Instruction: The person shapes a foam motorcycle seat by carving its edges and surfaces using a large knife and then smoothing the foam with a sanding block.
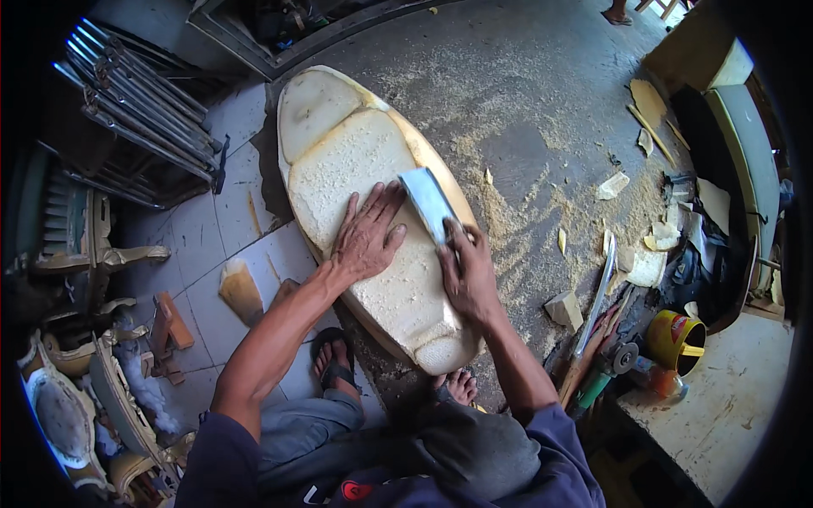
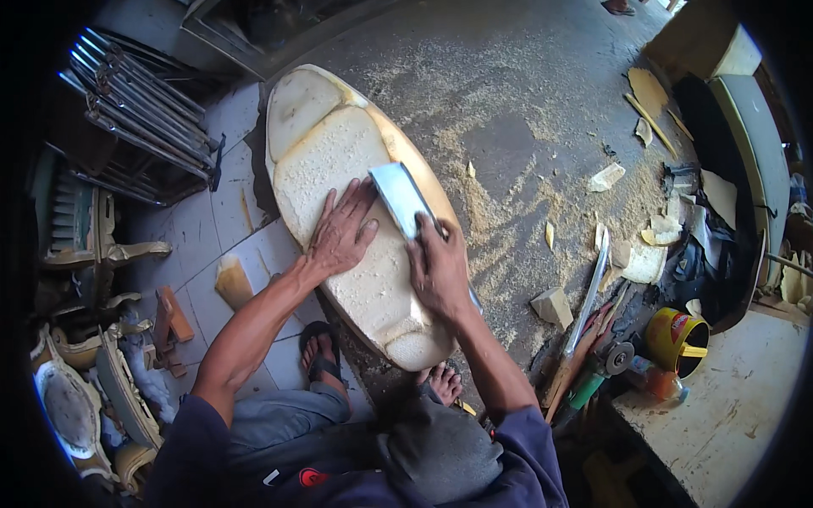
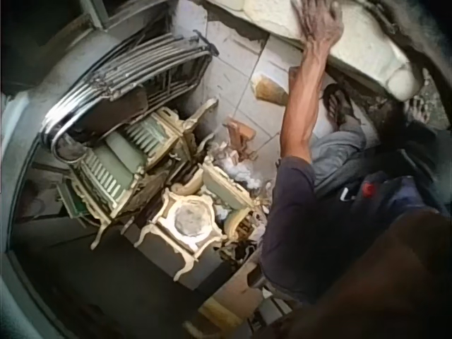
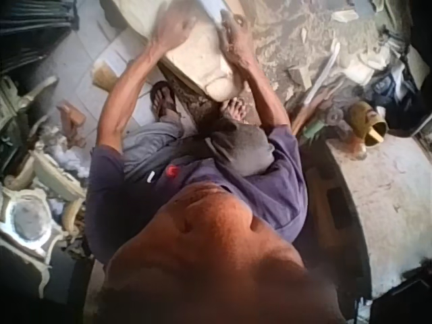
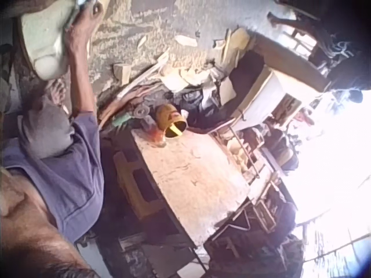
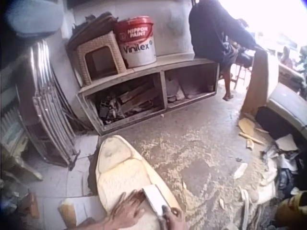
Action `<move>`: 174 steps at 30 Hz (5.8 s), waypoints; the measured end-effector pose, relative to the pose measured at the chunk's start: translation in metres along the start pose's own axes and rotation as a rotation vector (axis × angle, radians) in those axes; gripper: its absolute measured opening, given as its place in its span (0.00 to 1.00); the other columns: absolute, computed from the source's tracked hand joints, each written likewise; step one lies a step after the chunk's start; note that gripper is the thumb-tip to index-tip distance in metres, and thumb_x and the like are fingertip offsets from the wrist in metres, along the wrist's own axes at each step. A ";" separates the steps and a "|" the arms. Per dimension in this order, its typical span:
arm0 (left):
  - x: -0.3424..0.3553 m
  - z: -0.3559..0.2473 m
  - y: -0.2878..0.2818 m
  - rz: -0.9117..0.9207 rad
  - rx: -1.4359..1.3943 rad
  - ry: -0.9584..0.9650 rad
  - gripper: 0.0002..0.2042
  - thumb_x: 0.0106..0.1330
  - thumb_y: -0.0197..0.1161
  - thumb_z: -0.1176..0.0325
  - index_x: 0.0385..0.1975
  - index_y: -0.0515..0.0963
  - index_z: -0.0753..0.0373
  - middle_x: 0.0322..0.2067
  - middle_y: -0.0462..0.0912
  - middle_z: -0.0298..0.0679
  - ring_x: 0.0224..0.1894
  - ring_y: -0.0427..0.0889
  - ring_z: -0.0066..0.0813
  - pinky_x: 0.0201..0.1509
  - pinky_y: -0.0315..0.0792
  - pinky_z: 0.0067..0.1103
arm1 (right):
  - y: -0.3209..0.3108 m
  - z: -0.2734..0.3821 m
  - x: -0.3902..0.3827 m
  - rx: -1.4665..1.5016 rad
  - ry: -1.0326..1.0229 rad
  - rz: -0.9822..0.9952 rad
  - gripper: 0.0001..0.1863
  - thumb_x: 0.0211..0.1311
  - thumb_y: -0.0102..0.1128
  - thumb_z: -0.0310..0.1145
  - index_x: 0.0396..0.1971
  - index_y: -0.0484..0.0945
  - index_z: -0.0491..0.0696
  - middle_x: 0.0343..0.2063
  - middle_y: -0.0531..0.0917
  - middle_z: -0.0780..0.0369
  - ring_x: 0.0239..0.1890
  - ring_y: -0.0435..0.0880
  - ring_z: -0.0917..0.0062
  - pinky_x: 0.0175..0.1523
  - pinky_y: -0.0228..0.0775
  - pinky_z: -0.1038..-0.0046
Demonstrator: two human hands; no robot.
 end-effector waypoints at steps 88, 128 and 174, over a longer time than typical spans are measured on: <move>-0.001 0.007 0.008 -0.041 0.063 0.101 0.33 0.73 0.51 0.56 0.75 0.56 0.62 0.76 0.56 0.48 0.79 0.51 0.49 0.78 0.40 0.54 | 0.007 -0.009 0.015 0.203 -0.046 -0.048 0.22 0.70 0.60 0.34 0.61 0.75 0.43 0.60 0.74 0.39 0.67 0.70 0.46 0.71 0.64 0.52; 0.004 -0.005 0.005 0.000 0.017 0.120 0.35 0.72 0.54 0.61 0.77 0.51 0.61 0.78 0.52 0.48 0.80 0.48 0.48 0.79 0.38 0.52 | -0.006 -0.030 0.013 0.206 0.051 -0.074 0.20 0.71 0.58 0.35 0.57 0.78 0.39 0.61 0.76 0.43 0.66 0.71 0.47 0.69 0.67 0.56; -0.004 0.014 0.000 0.001 0.018 0.079 0.33 0.76 0.48 0.53 0.77 0.53 0.59 0.77 0.53 0.46 0.80 0.49 0.48 0.80 0.39 0.52 | -0.007 0.002 -0.100 0.123 -0.085 0.048 0.25 0.71 0.59 0.35 0.64 0.74 0.41 0.60 0.76 0.42 0.69 0.70 0.46 0.72 0.64 0.55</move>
Point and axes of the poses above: each hand's wrist, its own x-axis towards the middle knuckle, its own y-axis out of the palm, z = x × y, the point moved 10 cm from there along x, towards the middle knuckle
